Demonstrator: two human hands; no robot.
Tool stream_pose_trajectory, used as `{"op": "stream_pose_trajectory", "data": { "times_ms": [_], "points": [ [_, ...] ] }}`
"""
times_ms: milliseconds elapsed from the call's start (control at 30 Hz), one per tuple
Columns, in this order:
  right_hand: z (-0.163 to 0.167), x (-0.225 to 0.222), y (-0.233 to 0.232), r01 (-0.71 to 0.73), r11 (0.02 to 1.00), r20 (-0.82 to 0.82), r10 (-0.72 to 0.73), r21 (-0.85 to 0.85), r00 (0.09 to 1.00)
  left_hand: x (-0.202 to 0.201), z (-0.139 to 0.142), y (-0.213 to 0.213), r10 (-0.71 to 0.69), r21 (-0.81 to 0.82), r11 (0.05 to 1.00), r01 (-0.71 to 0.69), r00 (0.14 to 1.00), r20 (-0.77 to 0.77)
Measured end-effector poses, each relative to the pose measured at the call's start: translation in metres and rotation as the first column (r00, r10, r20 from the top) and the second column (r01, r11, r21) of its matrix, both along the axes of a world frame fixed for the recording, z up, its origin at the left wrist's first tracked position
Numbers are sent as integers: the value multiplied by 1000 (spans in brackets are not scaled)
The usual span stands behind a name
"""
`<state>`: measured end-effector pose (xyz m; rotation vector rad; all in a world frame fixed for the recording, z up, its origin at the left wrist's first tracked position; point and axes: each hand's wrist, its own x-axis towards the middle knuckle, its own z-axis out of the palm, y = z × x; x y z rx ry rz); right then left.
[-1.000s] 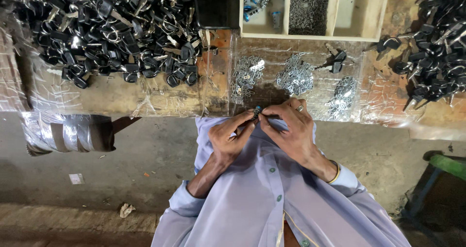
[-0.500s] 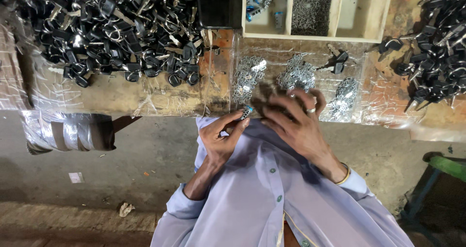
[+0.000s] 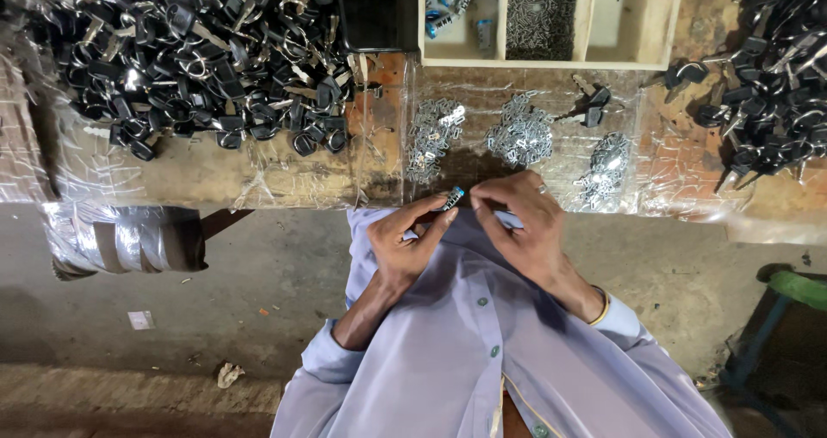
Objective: The person sits at a workbench covered with piles of black key blanks and a compartment tray of small metal parts. They hold a small blue-capped cylindrical component in one hand, pick tiny metal pins from the tray, and press them into the component one at a time, repeating the assembly cycle and placing finished pieces back toward the tray.
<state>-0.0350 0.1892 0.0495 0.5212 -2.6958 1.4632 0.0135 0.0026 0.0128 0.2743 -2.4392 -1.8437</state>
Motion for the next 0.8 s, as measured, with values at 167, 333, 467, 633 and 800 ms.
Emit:
{"op": "stream_pose_trajectory", "data": {
  "times_ms": [167, 333, 467, 633, 800],
  "points": [
    [1, 0, -8, -65, 998, 39, 66, -19, 997, 0, -2, -1, -34, -25, 999, 32, 998, -45],
    [-2, 3, -8, 25, 997, 169, -11, -78, 986, 3, -6, -3, -71, -52, 996, 67, 994, -85],
    [-5, 4, -5, -10, 999, 99, 6, 36, 995, 5, -9, -3, -115, -126, 988, 92, 976, -187],
    [-6, 0, -6, -79, 962, -78, 103, 261, 992, 7, -9, -14, -41, -189, 982, 3, 979, -198],
    [-2, -3, -13, -46, 868, -147, 136, 495, 980, 11, -4, -25, 71, -31, 997, -74, 994, -80]
  ]
}}
